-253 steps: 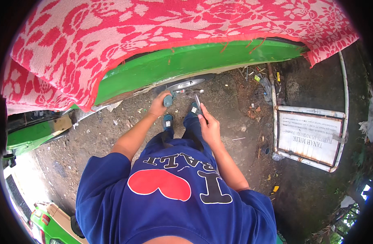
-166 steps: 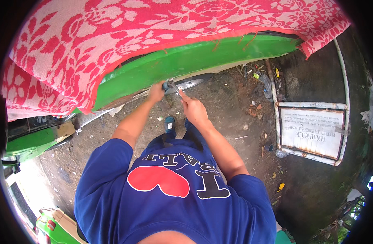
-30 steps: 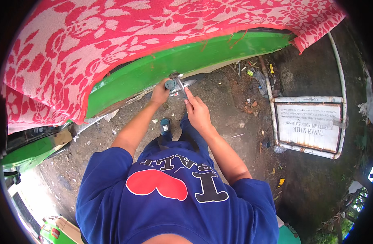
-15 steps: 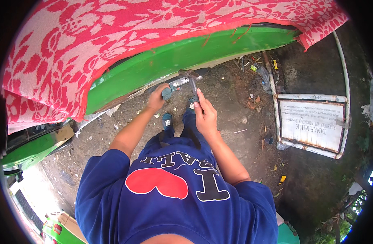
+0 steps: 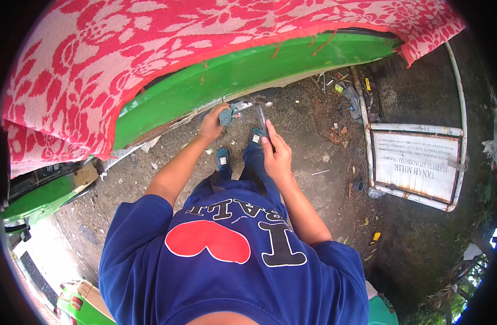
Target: The person uses a hammer and a small tool to tap and adjust a green vehicle panel under a red patterned cloth. The person repeatedly strikes the tool against the panel edge while holding it in place, working along the lower edge of the panel.
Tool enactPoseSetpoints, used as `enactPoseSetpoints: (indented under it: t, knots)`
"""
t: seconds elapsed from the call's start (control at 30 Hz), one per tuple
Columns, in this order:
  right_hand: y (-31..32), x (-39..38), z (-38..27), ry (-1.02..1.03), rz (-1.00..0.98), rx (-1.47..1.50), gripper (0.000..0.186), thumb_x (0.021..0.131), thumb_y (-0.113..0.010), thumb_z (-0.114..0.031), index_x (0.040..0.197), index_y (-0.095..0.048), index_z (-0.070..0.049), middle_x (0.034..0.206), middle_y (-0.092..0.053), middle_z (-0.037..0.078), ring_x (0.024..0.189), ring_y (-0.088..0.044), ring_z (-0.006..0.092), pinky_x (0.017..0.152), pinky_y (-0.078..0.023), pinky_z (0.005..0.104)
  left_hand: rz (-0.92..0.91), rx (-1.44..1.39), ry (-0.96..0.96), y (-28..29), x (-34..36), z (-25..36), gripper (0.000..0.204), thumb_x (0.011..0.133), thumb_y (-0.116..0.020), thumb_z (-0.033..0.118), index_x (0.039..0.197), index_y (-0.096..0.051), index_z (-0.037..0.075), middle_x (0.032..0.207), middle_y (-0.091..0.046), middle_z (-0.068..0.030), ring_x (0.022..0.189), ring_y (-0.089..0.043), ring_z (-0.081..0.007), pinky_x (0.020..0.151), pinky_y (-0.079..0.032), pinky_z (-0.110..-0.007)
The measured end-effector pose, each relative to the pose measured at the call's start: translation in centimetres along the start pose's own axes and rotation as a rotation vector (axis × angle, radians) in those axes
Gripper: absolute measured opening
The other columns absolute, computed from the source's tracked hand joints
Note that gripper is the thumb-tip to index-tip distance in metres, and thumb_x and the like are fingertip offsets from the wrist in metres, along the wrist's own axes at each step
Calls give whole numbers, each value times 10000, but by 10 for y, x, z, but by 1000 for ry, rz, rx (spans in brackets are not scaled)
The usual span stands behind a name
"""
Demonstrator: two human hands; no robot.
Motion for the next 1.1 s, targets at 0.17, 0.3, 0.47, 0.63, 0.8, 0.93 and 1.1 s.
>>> enactPoseSetpoints:
  t: [0.17, 0.3, 0.47, 0.63, 0.8, 0.93, 1.1]
  knots:
    - [3, 0, 1, 1, 18, 17, 448, 981, -591, -72, 1427, -546, -60, 1047, -702, 179, 883, -675, 215, 834, -520, 317, -9, 7, 9, -3, 1, -3, 488, 764, -645, -72, 1204, -572, 124, 1282, -617, -123, 1144, -602, -394, 903, -542, -448]
    - [4, 1, 1, 35, 21, -5, 449, 981, -592, -73, 1428, -544, -57, 1082, -703, 190, 918, -681, 225, 857, -517, 322, -10, 15, 14, -2, 4, -5, 459, 784, -630, -55, 1204, -572, 120, 1267, -623, -131, 1145, -600, -396, 908, -535, -446]
    - [0, 3, 2, 29, -6, 0, 446, 981, -595, -70, 1424, -547, -52, 1092, -702, 192, 928, -680, 225, 855, -514, 314, -46, -16, 74, -4, 21, -4, 417, 801, -609, -104, 1179, -582, 72, 1190, -651, -175, 1111, -623, -396, 931, -502, -414]
    - [3, 6, -28, 37, -36, 36, 446, 976, -596, -53, 1420, -550, -44, 1041, -701, 177, 860, -663, 205, 810, -515, 314, -93, 58, 204, -1, 48, -5, 346, 856, -613, -22, 1187, -585, 74, 1116, -673, -214, 1069, -631, -422, 886, -505, -434]
    - [-6, 17, -59, 307, 27, -129, 454, 979, -590, -90, 1431, -551, -113, 974, -683, 194, 811, -672, 296, 764, -533, 378, -89, 93, 236, 6, 60, -13, 337, 863, -613, -5, 1188, -592, 82, 1095, -676, -223, 1063, -630, -432, 867, -508, -450]
    - [-46, 16, 8, 76, -232, -403, 455, 983, -584, -153, 1434, -552, -203, 946, -666, 224, 854, -656, 425, 757, -538, 459, -139, 165, 371, -1, 23, -43, 361, 845, -623, -22, 1190, -592, 81, 1104, -676, -215, 1081, -627, -423, 899, -511, -453]
    - [-18, -7, 26, -45, -87, -48, 458, 971, -613, -107, 1425, -556, -114, 1102, -697, 230, 971, -707, 309, 848, -535, 372, -81, 117, 205, 5, -25, -38, 447, 783, -636, -96, 1189, -594, 89, 1199, -652, -182, 1157, -605, -397, 951, -513, -436]
Point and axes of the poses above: each hand's wrist, its own x-axis towards the middle knuckle, its own y-axis out of the back of the hand, z = x × y, the point moved 9 cm from there along x, towards the middle knuckle
